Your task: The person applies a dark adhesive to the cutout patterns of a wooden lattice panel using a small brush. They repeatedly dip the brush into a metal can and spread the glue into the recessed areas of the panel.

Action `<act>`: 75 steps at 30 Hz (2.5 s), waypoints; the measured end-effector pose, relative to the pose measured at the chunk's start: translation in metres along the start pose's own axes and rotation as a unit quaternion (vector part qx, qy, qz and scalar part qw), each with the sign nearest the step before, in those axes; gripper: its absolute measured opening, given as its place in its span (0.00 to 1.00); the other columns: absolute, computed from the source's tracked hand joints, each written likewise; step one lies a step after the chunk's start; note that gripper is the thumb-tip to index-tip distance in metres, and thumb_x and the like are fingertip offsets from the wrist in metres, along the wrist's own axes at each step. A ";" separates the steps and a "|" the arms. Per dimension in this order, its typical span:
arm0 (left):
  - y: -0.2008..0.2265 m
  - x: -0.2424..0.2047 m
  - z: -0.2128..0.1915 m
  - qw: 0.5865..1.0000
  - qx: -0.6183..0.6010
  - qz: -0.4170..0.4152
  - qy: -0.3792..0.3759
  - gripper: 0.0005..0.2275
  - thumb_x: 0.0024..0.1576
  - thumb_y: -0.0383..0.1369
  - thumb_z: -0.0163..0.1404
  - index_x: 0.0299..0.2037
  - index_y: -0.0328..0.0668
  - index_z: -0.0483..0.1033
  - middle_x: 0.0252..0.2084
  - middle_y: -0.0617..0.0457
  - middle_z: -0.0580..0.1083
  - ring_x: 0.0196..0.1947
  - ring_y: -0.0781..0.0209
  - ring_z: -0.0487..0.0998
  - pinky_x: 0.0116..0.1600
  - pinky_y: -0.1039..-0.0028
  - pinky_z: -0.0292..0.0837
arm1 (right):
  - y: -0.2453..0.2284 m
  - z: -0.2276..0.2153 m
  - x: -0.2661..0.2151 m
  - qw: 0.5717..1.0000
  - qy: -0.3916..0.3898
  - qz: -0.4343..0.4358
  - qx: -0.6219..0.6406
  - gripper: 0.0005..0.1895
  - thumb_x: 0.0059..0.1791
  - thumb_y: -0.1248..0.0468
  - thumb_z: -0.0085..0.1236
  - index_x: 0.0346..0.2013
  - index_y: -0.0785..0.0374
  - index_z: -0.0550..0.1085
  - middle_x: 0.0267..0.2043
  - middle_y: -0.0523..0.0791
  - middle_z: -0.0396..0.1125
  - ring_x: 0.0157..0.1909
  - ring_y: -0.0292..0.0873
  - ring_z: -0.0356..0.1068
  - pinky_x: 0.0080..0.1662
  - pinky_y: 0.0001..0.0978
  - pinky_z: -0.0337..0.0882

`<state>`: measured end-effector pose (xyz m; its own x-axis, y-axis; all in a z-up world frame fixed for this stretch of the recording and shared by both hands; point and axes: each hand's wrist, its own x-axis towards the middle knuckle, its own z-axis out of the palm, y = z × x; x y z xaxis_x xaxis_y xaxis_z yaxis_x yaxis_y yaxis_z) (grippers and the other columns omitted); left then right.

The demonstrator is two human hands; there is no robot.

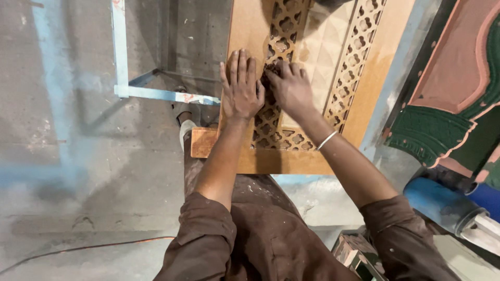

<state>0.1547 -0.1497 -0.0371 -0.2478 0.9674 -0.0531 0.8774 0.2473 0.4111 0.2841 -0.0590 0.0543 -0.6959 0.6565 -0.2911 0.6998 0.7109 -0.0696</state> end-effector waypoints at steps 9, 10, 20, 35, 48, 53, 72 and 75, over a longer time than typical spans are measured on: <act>-0.004 0.007 0.004 1.000 -0.025 -0.004 -0.015 0.29 0.62 0.44 0.39 0.74 0.41 0.55 0.79 0.45 0.46 0.78 0.50 0.41 0.77 0.46 0.29 | 0.000 0.010 0.010 0.991 -0.016 -0.040 -0.131 0.22 0.52 0.63 0.49 0.61 0.50 0.74 0.68 0.52 0.59 0.63 0.54 0.60 0.60 0.49 0.64; -0.005 0.005 0.004 1.000 -0.016 -0.005 -0.015 0.29 0.62 0.43 0.39 0.74 0.42 0.55 0.79 0.45 0.46 0.79 0.50 0.42 0.78 0.47 0.29 | -0.001 0.008 0.010 0.991 -0.003 -0.038 -0.129 0.24 0.51 0.63 0.50 0.62 0.48 0.73 0.68 0.52 0.59 0.62 0.55 0.60 0.59 0.50 0.65; -0.001 -0.006 -0.003 1.000 -0.004 0.000 -0.012 0.28 0.63 0.41 0.42 0.74 0.41 0.58 0.79 0.43 0.50 0.80 0.49 0.45 0.80 0.47 0.32 | 0.016 -0.022 0.015 0.992 -0.113 0.051 0.036 0.25 0.48 0.68 0.55 0.60 0.47 0.77 0.56 0.47 0.68 0.57 0.51 0.66 0.63 0.42 0.68; 0.002 -0.002 -0.002 1.000 -0.009 -0.006 -0.022 0.31 0.59 0.42 0.44 0.73 0.40 0.57 0.78 0.45 0.49 0.79 0.49 0.44 0.79 0.47 0.31 | 0.004 -0.019 0.030 0.974 -0.129 -0.151 -0.108 0.18 0.50 0.53 0.55 0.52 0.54 0.77 0.62 0.48 0.63 0.66 0.51 0.59 0.66 0.49 0.58; -0.004 0.005 0.006 0.999 0.014 -0.010 -0.035 0.28 0.63 0.43 0.38 0.74 0.42 0.57 0.80 0.45 0.47 0.80 0.50 0.42 0.79 0.47 0.28 | -0.001 0.003 0.008 0.998 -0.043 -0.010 -0.044 0.22 0.50 0.59 0.58 0.60 0.54 0.75 0.56 0.52 0.67 0.56 0.52 0.65 0.59 0.47 0.67; 0.000 0.004 0.006 1.000 -0.005 -0.004 -0.023 0.28 0.61 0.42 0.40 0.72 0.41 0.59 0.78 0.44 0.48 0.79 0.49 0.43 0.78 0.46 0.30 | 0.002 0.012 0.003 0.998 -0.030 -0.022 -0.049 0.22 0.49 0.62 0.53 0.59 0.53 0.75 0.56 0.52 0.66 0.58 0.54 0.64 0.56 0.46 0.63; -0.004 0.005 0.014 0.998 0.026 -0.016 -0.061 0.30 0.62 0.44 0.37 0.76 0.46 0.53 0.80 0.47 0.42 0.80 0.52 0.37 0.78 0.46 0.25 | -0.019 0.019 -0.006 0.996 0.022 -0.002 -0.088 0.27 0.50 0.68 0.56 0.65 0.51 0.73 0.67 0.48 0.63 0.62 0.51 0.61 0.63 0.46 0.67; -0.003 0.004 0.012 0.998 0.022 -0.011 -0.059 0.29 0.62 0.43 0.38 0.75 0.45 0.54 0.80 0.46 0.43 0.80 0.51 0.38 0.78 0.46 0.27 | -0.011 0.005 -0.008 0.997 -0.017 0.008 -0.070 0.29 0.47 0.70 0.53 0.62 0.49 0.74 0.65 0.48 0.63 0.61 0.52 0.61 0.63 0.46 0.66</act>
<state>0.1565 -0.1458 -0.0497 -0.2193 0.9609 -0.1688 0.8899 0.2680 0.3691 0.2833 -0.0732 0.0526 -0.6780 0.6605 -0.3226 0.6795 0.7305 0.0675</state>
